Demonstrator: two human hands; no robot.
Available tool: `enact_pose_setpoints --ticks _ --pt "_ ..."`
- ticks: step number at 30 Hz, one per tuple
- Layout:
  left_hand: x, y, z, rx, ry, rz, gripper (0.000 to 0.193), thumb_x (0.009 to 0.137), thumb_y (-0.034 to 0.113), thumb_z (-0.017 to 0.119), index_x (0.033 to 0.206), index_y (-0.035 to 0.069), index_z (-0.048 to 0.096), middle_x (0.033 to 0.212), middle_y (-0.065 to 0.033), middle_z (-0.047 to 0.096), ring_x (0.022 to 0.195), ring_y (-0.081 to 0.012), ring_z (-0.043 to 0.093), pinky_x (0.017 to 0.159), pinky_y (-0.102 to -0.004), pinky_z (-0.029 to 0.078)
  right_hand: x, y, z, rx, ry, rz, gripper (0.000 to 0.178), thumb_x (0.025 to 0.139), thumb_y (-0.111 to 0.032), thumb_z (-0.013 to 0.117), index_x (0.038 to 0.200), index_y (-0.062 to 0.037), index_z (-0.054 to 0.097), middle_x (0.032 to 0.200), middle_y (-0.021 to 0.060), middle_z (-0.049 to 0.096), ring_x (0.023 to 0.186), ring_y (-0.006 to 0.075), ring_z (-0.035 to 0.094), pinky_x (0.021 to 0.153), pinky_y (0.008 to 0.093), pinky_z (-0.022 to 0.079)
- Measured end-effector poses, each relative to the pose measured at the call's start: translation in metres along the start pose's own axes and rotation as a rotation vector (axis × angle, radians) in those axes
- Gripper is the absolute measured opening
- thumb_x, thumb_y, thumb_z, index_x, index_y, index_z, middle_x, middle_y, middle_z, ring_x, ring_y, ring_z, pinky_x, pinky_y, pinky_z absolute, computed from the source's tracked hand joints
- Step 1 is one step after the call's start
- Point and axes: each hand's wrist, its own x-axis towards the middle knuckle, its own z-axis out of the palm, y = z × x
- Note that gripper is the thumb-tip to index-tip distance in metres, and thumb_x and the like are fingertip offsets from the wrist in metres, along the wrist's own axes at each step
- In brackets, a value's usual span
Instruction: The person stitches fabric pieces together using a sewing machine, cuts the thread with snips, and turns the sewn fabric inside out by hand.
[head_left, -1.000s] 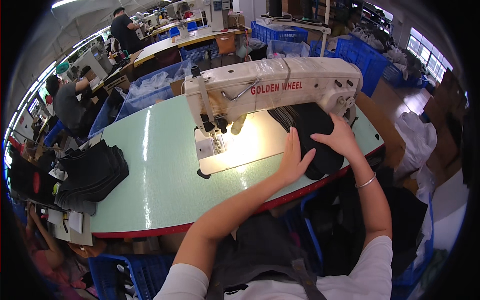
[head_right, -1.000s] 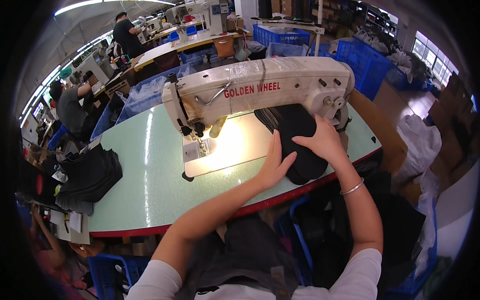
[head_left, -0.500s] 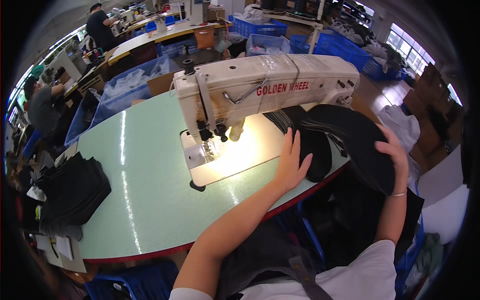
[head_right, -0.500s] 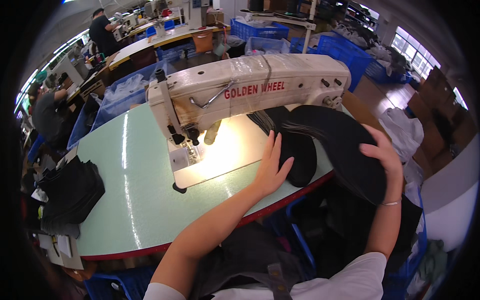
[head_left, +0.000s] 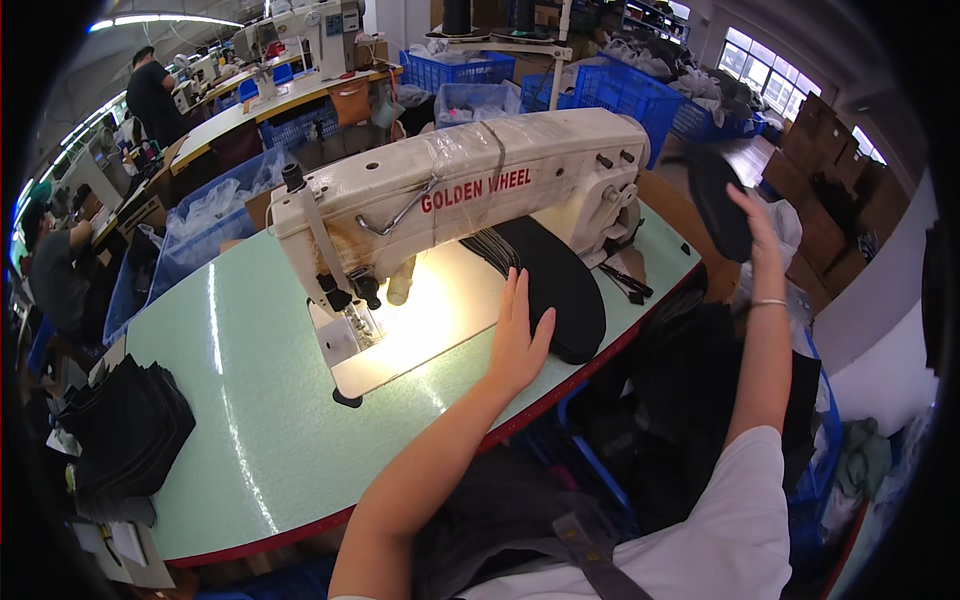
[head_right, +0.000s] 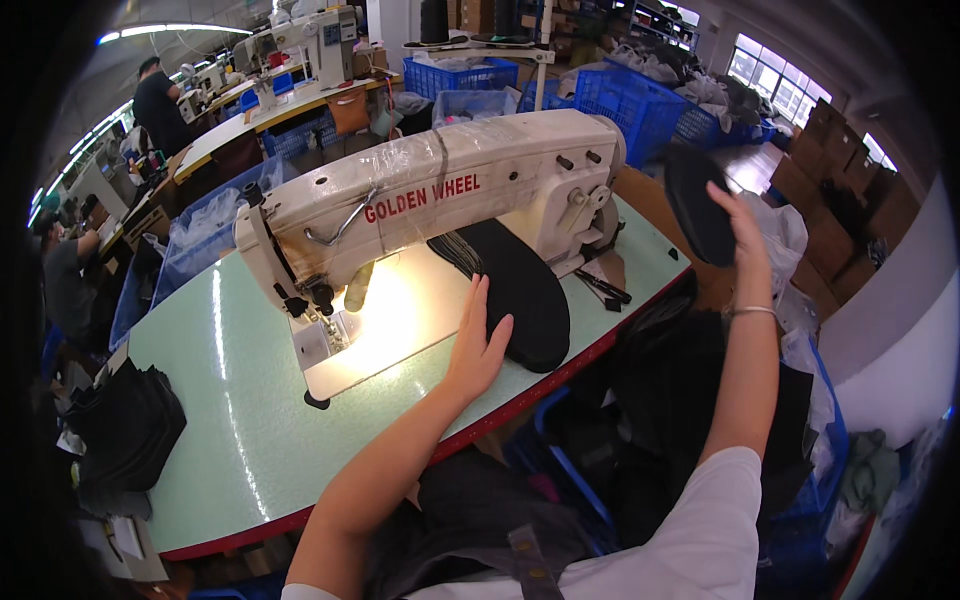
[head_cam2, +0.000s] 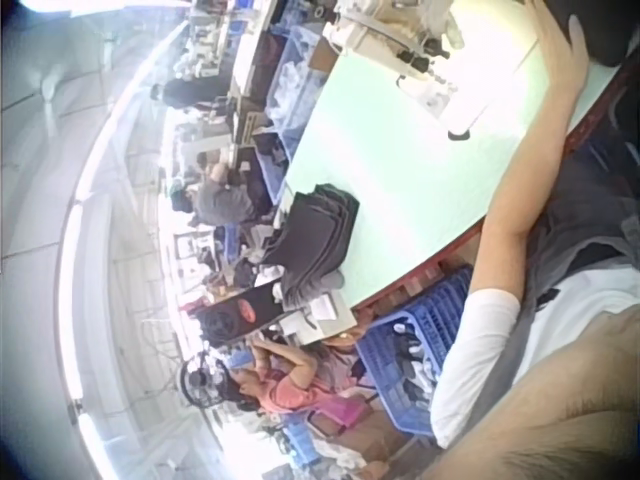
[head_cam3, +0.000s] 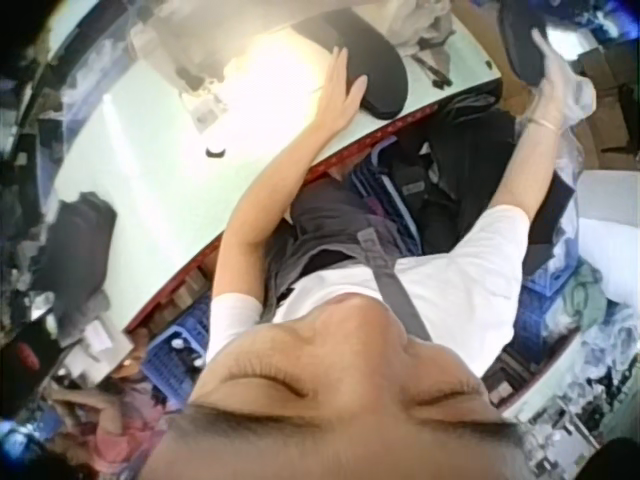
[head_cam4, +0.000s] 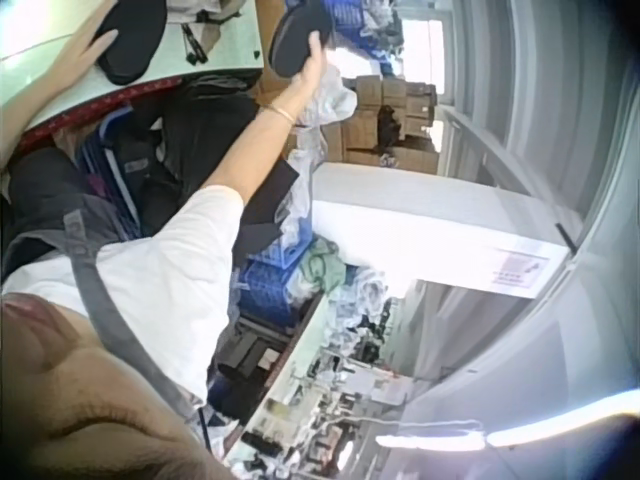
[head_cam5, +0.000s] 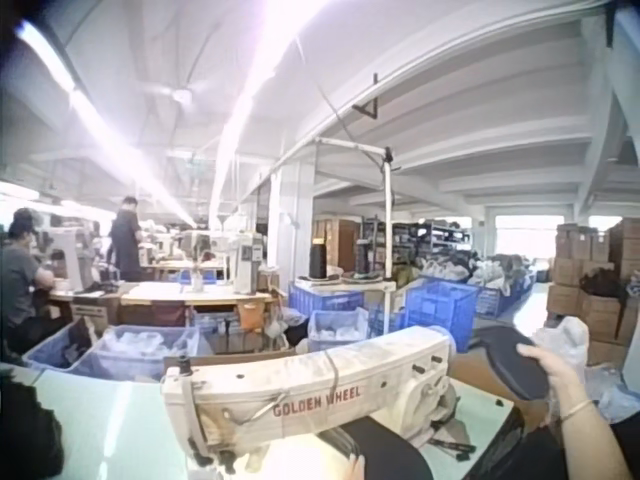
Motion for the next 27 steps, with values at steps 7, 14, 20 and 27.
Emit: enact_pose_setpoints --ticks 7,14,20,27 --pt "0.000 0.002 -0.003 0.015 -0.019 -0.008 0.066 0.097 0.025 0.053 0.149 -0.002 0.022 0.154 -0.0291 0.020 0.142 -0.0432 0.023 0.116 -0.0454 0.022 0.037 0.105 0.001 -0.314 -0.094 0.547 0.057 0.079 -0.025 0.079 0.126 0.0005 0.059 0.126 0.0120 0.062 0.115 0.0209 0.059 0.099 0.0329 0.044" --pt "-0.001 0.006 -0.004 0.018 -0.019 -0.026 0.064 0.098 0.026 0.051 0.149 -0.001 0.023 0.155 -0.0251 0.021 0.144 -0.0373 0.023 0.117 -0.0410 0.021 0.077 0.120 0.000 -0.950 -0.133 0.454 0.072 0.075 -0.019 0.081 0.139 -0.0081 0.052 0.136 0.0161 0.056 0.122 0.0278 0.055 0.102 0.0354 0.042" --pt "-0.002 0.003 -0.003 0.054 -0.011 0.002 0.065 0.097 0.025 0.052 0.149 -0.002 0.023 0.155 -0.0258 0.021 0.144 -0.0369 0.023 0.117 -0.0406 0.022 0.098 0.133 -0.006 -1.128 -0.214 0.279 0.066 0.076 -0.010 0.078 0.138 -0.0087 0.053 0.125 0.0129 0.062 0.110 0.0228 0.060 0.095 0.0339 0.047" --pt "0.004 -0.003 0.009 -0.002 0.163 -0.028 0.067 0.094 0.020 0.056 0.148 -0.004 0.024 0.154 -0.0260 0.023 0.145 -0.0355 0.021 0.118 -0.0401 0.018 0.119 0.168 -0.034 -1.407 -0.061 -0.210 0.070 0.079 -0.012 0.073 0.141 -0.0001 0.043 0.141 0.0210 0.049 0.133 0.0338 0.044 0.113 0.0398 0.032"
